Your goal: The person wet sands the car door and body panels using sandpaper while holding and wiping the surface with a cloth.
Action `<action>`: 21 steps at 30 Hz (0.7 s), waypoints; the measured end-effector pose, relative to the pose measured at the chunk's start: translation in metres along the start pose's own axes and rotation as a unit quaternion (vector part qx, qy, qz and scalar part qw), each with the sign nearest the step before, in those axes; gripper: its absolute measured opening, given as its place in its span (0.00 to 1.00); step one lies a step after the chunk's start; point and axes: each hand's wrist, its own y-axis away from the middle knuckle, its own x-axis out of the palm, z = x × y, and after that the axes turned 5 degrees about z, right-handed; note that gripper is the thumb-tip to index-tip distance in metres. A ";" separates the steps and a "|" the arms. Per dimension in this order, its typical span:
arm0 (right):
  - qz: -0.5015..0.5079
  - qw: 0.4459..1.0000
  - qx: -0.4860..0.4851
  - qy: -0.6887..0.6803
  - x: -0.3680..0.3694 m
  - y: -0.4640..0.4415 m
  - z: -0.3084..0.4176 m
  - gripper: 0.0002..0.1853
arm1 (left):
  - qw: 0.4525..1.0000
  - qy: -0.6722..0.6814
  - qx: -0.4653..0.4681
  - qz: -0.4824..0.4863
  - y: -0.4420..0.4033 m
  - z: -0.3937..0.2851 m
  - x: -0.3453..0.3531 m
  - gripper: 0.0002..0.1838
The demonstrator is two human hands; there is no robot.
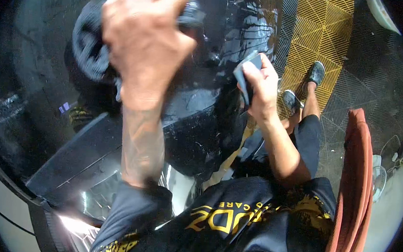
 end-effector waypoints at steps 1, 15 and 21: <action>0.009 0.999 0.000 -0.041 -0.010 -0.001 -0.002 0.11 | 0.999 0.023 0.023 0.033 0.005 -0.009 0.000 0.13; -0.114 0.853 -0.313 0.403 0.051 -0.056 0.032 0.23 | 0.962 0.269 0.045 0.005 0.177 -0.039 -0.074 0.19; -0.078 0.869 -0.276 0.403 0.057 -0.025 0.020 0.23 | 0.955 0.290 0.041 -0.037 0.182 -0.038 -0.069 0.18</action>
